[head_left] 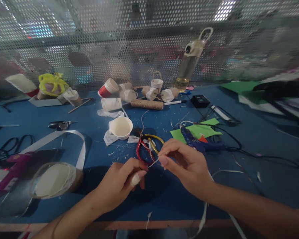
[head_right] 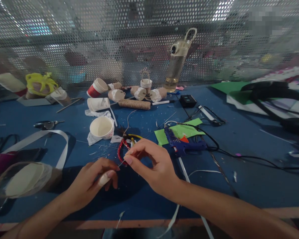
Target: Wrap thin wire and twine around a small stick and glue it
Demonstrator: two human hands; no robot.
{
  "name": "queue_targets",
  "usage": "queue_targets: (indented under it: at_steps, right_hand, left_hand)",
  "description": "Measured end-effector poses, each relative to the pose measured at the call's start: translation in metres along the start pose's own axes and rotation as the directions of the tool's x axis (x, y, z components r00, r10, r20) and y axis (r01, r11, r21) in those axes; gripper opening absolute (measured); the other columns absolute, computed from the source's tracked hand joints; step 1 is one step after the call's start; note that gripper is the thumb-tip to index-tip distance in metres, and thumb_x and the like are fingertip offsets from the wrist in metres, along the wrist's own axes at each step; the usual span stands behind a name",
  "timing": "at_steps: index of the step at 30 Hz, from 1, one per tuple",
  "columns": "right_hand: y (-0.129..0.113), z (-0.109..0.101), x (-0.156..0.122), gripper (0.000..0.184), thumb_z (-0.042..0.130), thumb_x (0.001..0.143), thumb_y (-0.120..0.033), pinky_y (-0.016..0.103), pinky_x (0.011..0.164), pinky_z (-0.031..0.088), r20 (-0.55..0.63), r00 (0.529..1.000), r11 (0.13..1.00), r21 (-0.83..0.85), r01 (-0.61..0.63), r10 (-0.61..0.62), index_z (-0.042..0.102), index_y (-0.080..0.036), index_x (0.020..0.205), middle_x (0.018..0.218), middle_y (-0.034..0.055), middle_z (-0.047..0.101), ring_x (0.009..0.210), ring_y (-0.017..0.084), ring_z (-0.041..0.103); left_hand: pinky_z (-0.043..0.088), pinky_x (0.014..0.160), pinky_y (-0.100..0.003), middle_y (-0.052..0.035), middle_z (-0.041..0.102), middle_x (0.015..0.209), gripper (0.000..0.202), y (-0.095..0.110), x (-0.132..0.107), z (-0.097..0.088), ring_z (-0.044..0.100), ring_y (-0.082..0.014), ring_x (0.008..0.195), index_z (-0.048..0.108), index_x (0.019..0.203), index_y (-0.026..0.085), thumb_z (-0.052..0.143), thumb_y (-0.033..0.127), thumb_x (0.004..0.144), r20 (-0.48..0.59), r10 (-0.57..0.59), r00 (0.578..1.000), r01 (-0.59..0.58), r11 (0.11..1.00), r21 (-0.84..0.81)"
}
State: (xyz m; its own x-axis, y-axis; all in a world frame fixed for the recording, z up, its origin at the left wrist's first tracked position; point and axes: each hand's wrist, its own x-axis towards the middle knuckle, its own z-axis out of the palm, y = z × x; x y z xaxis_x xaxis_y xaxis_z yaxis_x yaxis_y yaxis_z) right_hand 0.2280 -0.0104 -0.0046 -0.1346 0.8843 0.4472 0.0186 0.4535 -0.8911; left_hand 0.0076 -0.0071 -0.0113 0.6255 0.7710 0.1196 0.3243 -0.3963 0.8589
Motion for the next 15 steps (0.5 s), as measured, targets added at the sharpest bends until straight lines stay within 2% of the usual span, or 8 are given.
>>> queue_targets:
  at_steps: [3, 6, 9, 15]
  right_hand:
    - [-0.0006, 0.0008, 0.0, 0.006, 0.069, 0.09, -0.017, 0.024, 0.061, 0.047, -0.011, 1.0, 1.0, -0.006, -0.029, 0.029, 0.068, -0.022, 0.086, 0.079, -0.0004, 0.064, 0.069, 0.012, 0.059]
    - [-0.001, 0.0017, 0.0004, 0.006, 0.071, 0.088, -0.017, 0.023, 0.06, 0.048, -0.016, 0.999, 0.998, 0.039, -0.045, 0.046, 0.069, -0.021, 0.085, 0.079, -0.0006, 0.065, 0.068, 0.011, 0.06]
    - [-0.001, 0.0023, 0.0015, 0.005, 0.073, 0.086, -0.017, 0.021, 0.057, 0.049, -0.016, 0.998, 0.995, 0.087, -0.057, 0.058, 0.071, -0.021, 0.084, 0.079, -0.0006, 0.065, 0.064, 0.01, 0.06]
    - [-0.0016, 0.0031, 0.0019, 0.006, 0.075, 0.085, -0.015, 0.019, 0.052, 0.05, -0.012, 0.996, 0.985, 0.152, -0.084, 0.087, 0.075, -0.021, 0.085, 0.078, -0.0006, 0.064, 0.059, 0.007, 0.058]
  left_hand:
    - [0.047, 0.057, -0.02, 0.0019, 0.073, 0.069, 0.008, -0.0019, -0.0007, 0.0013, 0.067, -0.0123, 0.056, 0.055, 0.102, 0.021, 0.05, 0.028, 0.101, -0.027, 0.134, 0.991, -0.124, 0.966, 0.226]
    - [0.047, 0.054, -0.02, 0.0033, 0.072, 0.065, 0.008, -0.0019, -0.0001, 0.003, 0.066, -0.012, 0.052, 0.054, 0.099, 0.021, 0.05, 0.028, 0.101, -0.054, 0.161, 0.985, -0.142, 0.956, 0.258]
    - [0.045, 0.05, -0.017, 0.0048, 0.069, 0.063, 0.013, -0.0006, 0.001, 0.0042, 0.058, -0.0083, 0.043, 0.052, 0.095, 0.021, 0.043, 0.027, 0.103, -0.041, 0.104, 0.994, -0.097, 0.983, 0.154]
    - [0.045, 0.049, -0.016, 0.0035, 0.068, 0.067, 0.016, -0.0002, -0.001, 0.0035, 0.056, -0.0065, 0.045, 0.051, 0.094, 0.02, 0.042, 0.03, 0.104, 0.061, -0.038, 0.997, 0.046, 0.992, -0.118]
